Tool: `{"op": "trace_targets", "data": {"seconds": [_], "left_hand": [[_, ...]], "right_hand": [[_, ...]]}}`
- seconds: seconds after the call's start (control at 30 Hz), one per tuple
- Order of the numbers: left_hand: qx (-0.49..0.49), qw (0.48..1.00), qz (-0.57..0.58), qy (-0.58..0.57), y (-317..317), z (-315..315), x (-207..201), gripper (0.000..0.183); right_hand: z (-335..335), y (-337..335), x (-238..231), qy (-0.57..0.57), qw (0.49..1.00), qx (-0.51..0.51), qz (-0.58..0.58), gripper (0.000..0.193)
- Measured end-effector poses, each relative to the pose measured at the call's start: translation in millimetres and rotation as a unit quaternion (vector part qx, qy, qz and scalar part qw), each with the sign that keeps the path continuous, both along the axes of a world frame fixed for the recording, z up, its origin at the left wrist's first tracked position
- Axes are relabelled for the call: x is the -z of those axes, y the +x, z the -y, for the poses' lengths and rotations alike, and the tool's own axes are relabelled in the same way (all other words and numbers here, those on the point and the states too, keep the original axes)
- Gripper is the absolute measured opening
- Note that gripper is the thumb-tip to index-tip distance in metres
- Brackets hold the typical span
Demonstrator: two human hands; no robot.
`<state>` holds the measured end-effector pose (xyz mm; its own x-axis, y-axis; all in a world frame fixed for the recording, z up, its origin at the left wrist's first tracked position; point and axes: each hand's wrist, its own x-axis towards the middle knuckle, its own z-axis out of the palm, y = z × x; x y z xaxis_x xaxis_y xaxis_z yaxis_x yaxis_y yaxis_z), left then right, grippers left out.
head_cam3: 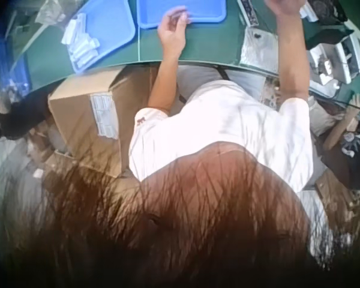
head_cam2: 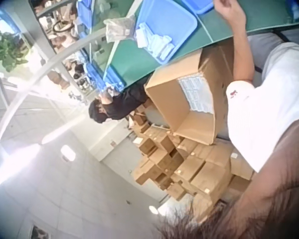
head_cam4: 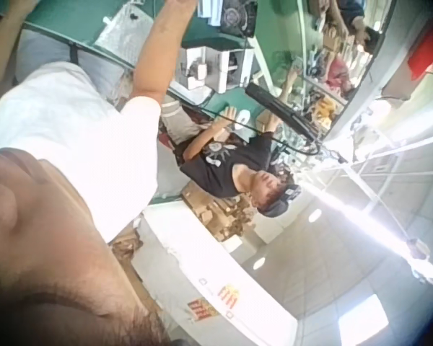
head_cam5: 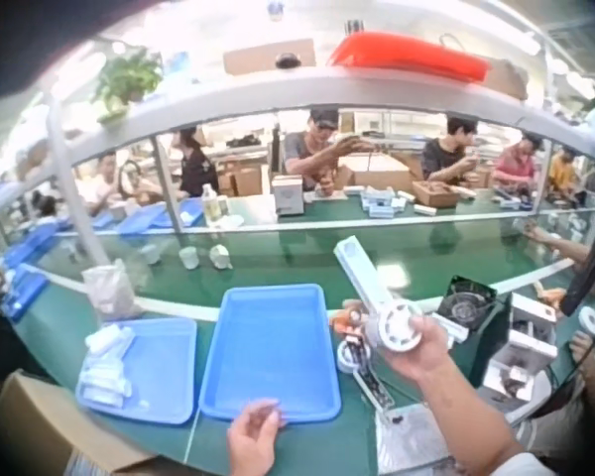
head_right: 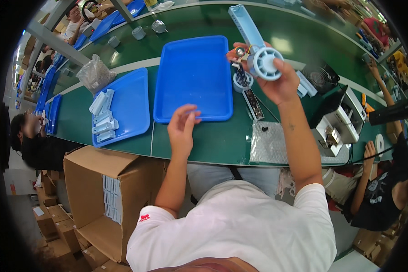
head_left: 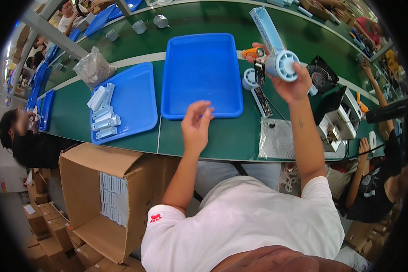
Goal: The person assembles a small electronic device, likely a fan, by soldering wires to a circuit board and inserting the components into a plastic housing. They use a soldering iron and a utility knife to prepare and connect the parts, then secure the assembly with a screwdriver.
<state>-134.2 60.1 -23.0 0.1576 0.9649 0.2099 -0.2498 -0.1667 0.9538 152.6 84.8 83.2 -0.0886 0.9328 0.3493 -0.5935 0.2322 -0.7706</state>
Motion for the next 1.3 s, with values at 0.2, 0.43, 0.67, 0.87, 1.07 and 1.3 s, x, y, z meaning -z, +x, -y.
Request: {"op": "trace_targets", "data": {"seconds": [0.2,0.43,0.67,0.87,1.07,1.3], "left_hand": [[-0.091,0.988,-0.078,0.097,-21,22,27,0.013],[-0.030,0.986,-0.127,0.108,-20,15,13,0.014],[-0.032,0.983,-0.157,0.090,-22,17,9,0.016],[-0.023,0.979,-0.174,0.108,-15,15,5,0.017],[-0.043,0.974,-0.188,0.122,-18,17,14,0.015],[-0.054,0.975,-0.178,0.121,-13,21,22,0.011]], "right_hand": [[-112,56,19,-0.036,0.974,0.126,0.184,0.068],[-222,143,67,-0.139,0.899,0.273,0.313,0.070],[-236,156,90,-0.130,0.704,0.369,0.592,0.078],[-236,178,112,-0.100,0.543,0.429,0.715,0.086],[-194,120,62,0.065,0.545,0.475,0.688,0.061],[13,17,32,0.001,0.767,0.393,0.507,0.040]]}}
